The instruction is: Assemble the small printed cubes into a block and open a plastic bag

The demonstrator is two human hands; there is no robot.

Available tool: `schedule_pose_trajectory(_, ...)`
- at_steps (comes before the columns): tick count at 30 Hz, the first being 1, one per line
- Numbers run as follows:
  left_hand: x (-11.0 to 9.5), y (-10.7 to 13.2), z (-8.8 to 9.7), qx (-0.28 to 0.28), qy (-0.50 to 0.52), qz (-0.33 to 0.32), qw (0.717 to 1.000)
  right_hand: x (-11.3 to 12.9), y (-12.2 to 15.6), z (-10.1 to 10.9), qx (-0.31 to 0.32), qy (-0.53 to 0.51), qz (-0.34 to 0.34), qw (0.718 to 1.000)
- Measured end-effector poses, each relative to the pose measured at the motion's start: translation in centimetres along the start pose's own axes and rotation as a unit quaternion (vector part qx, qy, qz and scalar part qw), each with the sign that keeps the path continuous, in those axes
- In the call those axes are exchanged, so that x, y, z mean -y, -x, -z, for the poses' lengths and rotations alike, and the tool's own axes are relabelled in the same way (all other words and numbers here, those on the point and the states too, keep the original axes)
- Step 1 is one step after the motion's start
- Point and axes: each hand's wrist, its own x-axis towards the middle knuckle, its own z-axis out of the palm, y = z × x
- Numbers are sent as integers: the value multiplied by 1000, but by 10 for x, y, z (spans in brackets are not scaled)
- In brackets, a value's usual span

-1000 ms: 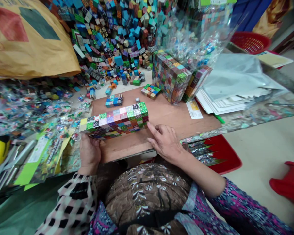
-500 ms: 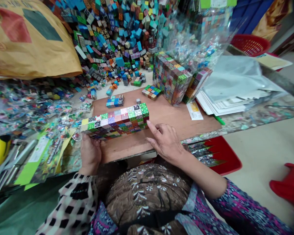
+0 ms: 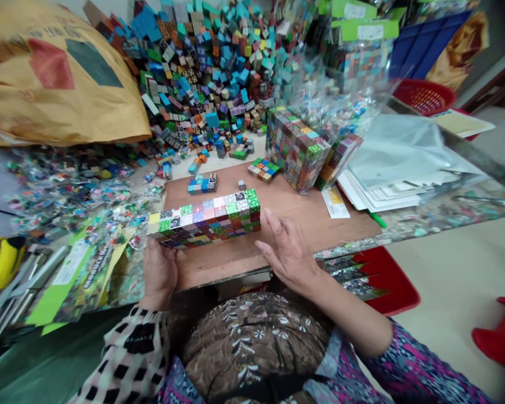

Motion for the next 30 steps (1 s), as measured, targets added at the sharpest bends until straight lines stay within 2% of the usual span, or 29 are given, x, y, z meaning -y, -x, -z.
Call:
schedule_pose_trajectory(2, 0, 0, -4, -29, 30, -5, 999, -3, -1, -4, -7, -83, -51, 995)
schedule_pose_trajectory(4, -2, -1, -7, -42, 61, 2, 997, -9, -4, -12, 1, -189, -119, 975)
schedule_pose_trajectory(6, -8, -1, -8, -33, 77, 12, 996, -16, -9, -23, 11, -312, -196, 930)
schedule_pose_trajectory(10, -21, 0, -9, 4, 94, 40, 995, -19, -28, -41, 3, -499, -305, 811)
schedule_pose_trajectory(12, -21, 2, -9, 5, 102, 53, 993, -14, -39, -45, 3, -548, -322, 772)
schedule_pose_trajectory(14, -17, 3, -8, -9, 104, 66, 992, -8, -47, -47, 4, -578, -327, 747)
schedule_pose_trajectory(21, -1, 8, -5, -34, 134, 87, 987, 1, -47, -60, -48, -599, -362, 713)
schedule_pose_trajectory(24, 4, 10, -2, -28, 134, 97, 986, 3, -46, -62, -60, -600, -369, 708)
schedule_pose_trajectory(28, 10, 12, 3, -48, 133, 103, 985, 5, -47, -64, -63, -594, -381, 706)
schedule_pose_trajectory(30, 9, 14, 4, -29, 134, 97, 986, 4, -45, -65, -58, -590, -393, 704)
